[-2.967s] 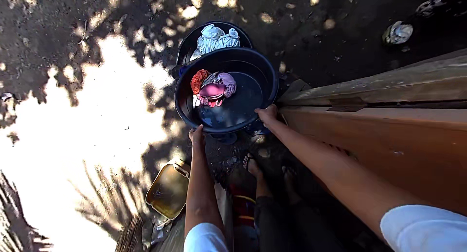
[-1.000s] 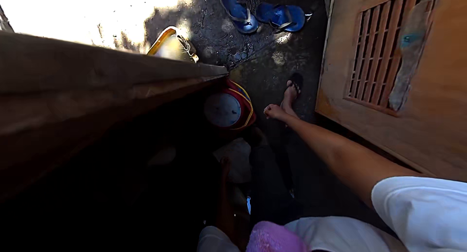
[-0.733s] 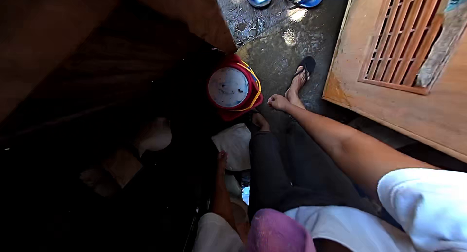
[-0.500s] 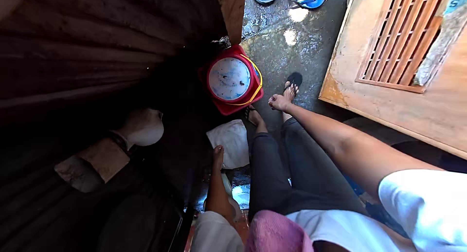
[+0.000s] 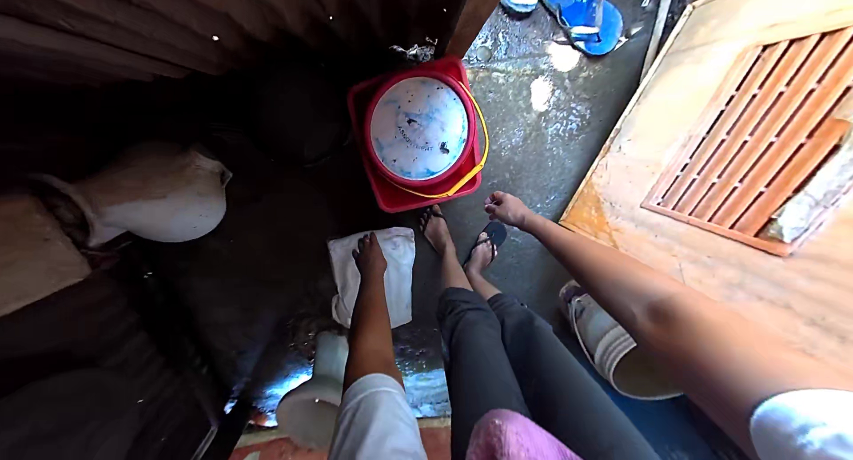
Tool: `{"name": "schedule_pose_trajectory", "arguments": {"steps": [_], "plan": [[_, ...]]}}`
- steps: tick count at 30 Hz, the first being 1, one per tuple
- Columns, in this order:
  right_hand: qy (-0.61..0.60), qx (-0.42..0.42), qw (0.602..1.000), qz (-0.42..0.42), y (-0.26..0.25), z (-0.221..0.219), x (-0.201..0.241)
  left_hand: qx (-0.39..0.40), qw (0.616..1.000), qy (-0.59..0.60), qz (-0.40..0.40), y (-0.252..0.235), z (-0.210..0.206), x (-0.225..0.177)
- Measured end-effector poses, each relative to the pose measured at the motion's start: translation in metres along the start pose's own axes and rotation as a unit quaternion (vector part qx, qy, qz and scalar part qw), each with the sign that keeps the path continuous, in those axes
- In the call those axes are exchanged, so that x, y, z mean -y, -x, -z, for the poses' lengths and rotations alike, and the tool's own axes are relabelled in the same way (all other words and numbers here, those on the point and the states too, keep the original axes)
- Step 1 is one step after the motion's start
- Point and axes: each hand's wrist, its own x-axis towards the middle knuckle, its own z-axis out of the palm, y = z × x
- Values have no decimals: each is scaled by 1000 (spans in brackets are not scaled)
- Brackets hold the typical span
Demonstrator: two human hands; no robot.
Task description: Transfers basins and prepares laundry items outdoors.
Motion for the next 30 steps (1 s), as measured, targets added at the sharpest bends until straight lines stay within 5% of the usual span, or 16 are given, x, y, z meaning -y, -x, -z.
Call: {"name": "schedule_pose_trajectory", "arguments": {"steps": [7,14,22,30], "plan": [[12,-19,999,-26,-47,3,-53,-51,986,-158,-27,-84,-40,31],[-7,6,996,-91,-68,-8,-74,13,994,-100,-51,-105,-36,51],[-170,12,985,-36,-39,-26,-1,109,987,-103,-64,-33,-51,84],[84,42,995,45,0,-17,19,115,970,-214,-25,62,-84,145]]}}
